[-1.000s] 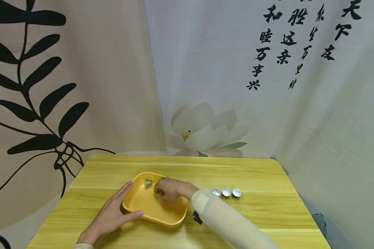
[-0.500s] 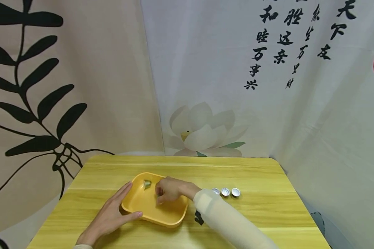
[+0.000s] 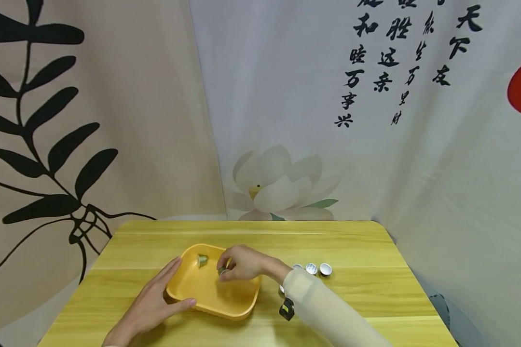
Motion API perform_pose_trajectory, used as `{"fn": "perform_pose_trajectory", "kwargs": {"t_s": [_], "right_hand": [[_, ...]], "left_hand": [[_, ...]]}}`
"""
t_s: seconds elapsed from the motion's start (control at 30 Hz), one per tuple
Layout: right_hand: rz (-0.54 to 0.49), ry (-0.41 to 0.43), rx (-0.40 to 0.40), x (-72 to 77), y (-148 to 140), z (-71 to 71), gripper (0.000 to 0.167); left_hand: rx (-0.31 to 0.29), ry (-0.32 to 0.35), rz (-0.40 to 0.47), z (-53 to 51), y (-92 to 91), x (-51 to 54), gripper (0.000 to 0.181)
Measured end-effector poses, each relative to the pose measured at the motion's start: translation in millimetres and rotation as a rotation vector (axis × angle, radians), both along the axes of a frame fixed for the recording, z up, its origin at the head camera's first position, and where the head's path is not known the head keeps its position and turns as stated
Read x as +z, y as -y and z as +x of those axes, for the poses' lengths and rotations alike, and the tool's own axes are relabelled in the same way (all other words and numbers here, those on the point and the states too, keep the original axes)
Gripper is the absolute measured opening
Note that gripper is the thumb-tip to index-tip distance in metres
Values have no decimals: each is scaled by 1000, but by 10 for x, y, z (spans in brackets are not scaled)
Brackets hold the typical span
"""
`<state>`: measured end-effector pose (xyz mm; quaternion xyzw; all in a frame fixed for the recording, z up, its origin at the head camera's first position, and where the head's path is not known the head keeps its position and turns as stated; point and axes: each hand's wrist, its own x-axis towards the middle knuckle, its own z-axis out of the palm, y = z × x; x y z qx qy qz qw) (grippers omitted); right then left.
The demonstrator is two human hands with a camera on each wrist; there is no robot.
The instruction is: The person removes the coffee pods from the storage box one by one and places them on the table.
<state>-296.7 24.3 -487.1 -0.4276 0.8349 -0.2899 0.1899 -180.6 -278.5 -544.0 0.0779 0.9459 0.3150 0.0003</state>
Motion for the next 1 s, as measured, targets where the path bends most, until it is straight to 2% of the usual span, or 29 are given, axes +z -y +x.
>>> {"fn": "perform_pose_trajectory", "kwargs": {"t_s": [0.13, 0.27, 0.47, 0.6, 0.77, 0.87, 1.0], "right_hand": [[-81, 69, -13, 7, -63, 9, 32], [-160, 141, -36, 17, -114, 29, 29], [-219, 172, -74, 9, -197, 73, 21], [-275, 265, -105, 13, -261, 108, 24], [-336, 367, -148, 52, -338, 161, 17], [-371, 384, -168, 63, -384, 183, 16], [-373, 349, -191, 70, -470, 204, 18]], "left_hand": [[0, 2, -2, -3, 5, 5, 123], [-4, 2, 1, -5, 7, 13, 124], [-5, 6, -2, -9, -1, 9, 123], [-6, 1, -1, -10, -7, 1, 124], [1, -10, -2, -5, -7, -1, 125], [7, -13, -8, -4, -6, 2, 125], [3, -4, -16, -4, -5, 1, 124]]}}
